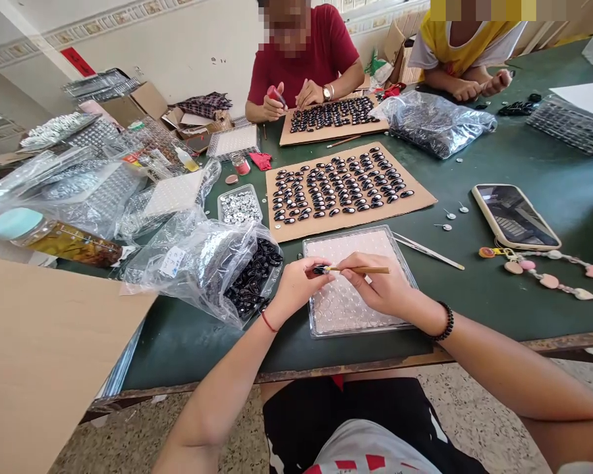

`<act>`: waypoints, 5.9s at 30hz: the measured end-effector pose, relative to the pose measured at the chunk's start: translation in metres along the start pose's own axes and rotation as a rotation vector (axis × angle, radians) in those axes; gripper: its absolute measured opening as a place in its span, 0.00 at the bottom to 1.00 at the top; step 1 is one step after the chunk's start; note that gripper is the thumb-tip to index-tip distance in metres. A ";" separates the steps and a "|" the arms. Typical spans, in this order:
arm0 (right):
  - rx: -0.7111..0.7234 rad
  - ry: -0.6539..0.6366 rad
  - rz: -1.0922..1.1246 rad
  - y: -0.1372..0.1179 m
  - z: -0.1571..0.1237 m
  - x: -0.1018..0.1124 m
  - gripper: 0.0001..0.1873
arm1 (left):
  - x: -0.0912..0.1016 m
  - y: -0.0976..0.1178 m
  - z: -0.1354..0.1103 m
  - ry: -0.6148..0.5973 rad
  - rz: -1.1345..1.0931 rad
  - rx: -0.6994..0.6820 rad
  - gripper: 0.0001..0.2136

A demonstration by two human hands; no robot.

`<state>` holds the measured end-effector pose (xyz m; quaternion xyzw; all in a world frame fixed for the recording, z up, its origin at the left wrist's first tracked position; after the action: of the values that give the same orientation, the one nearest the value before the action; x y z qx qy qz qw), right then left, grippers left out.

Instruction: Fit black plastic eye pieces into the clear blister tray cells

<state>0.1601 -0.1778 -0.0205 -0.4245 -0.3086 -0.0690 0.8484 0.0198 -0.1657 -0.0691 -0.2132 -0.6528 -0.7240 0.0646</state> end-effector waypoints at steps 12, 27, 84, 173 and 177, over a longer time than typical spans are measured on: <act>0.024 -0.020 -0.065 0.002 -0.001 -0.004 0.07 | 0.000 0.000 0.002 -0.005 -0.024 -0.005 0.15; 0.045 -0.069 -0.120 0.000 -0.003 -0.012 0.07 | 0.003 -0.001 0.001 0.019 0.003 -0.007 0.14; -0.605 -0.083 0.449 0.035 0.013 -0.020 0.07 | -0.011 0.023 -0.007 0.097 -0.172 -0.274 0.07; -0.407 0.142 -0.009 0.054 -0.040 0.074 0.21 | 0.042 -0.015 0.017 0.316 -1.187 0.323 0.07; -0.419 0.059 -0.128 0.043 -0.080 0.059 0.18 | 0.014 -0.003 0.025 0.254 -1.125 0.259 0.05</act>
<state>0.2609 -0.2026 -0.0512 -0.5689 -0.2887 -0.1978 0.7443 0.0120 -0.1386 -0.0647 0.2637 -0.7359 -0.5812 -0.2259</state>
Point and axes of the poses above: each hand's wrist, its own z-axis towards the middle knuckle, its own x-axis out of the back of the hand, y = z × x, the point moved 6 cm from there along z, towards the middle knuckle, and after that the axes turned 9 degrees about -x, right-handed, at the moved point
